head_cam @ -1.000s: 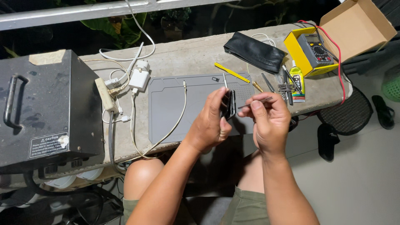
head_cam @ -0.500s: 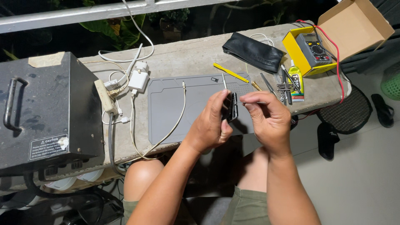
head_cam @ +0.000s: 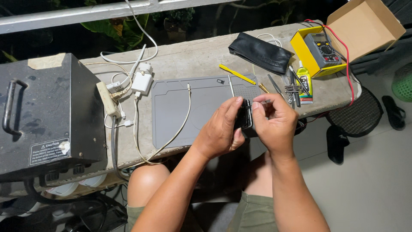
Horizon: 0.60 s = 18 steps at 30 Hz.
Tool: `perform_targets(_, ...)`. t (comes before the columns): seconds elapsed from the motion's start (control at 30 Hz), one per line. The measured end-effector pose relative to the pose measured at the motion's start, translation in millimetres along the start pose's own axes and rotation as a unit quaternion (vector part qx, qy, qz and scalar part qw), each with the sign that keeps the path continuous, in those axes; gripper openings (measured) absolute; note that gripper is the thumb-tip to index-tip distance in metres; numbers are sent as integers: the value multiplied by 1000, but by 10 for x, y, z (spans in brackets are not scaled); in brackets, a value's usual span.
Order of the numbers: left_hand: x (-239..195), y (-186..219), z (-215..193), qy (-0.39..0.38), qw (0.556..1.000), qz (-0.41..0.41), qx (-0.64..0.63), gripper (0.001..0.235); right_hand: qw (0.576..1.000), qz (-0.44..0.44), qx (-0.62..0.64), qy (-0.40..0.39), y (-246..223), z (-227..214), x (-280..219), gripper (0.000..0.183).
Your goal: The person uses a metal prying tool to carefully pry open the edges of a black smartphone. They work around the perimeter to separate the back cover, then lift and remove it to expose the internal components.
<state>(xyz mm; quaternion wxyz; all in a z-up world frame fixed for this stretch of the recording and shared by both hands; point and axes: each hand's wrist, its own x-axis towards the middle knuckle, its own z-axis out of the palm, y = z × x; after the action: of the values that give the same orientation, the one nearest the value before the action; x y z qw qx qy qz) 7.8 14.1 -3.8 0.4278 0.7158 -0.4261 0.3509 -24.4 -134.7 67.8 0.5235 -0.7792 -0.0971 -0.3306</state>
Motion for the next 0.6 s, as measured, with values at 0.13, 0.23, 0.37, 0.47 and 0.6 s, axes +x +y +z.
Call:
perform_targets(0.13,-16,-10,8,4,1000,-1,-8,70,1000,0,-21,4,-4,3,-28,4)
perform_targets(0.23,-8,1,14,3,1000,-3,-3,71,999,-20,-31,14,-5,32,-8,6)
perform_targets(0.37,-4,12,31,12,1000,3,-4,69,994,-79,-65,37,3,58,11,10)
perform_targets(0.47,-5,18,28,14,1000,5,0,69,990,-106,-75,53,69,67,17,10)
perform_targets(0.6,-18,15,29,17,1000,3,-5,69,992,-102,-44,64,3,62,47,9)
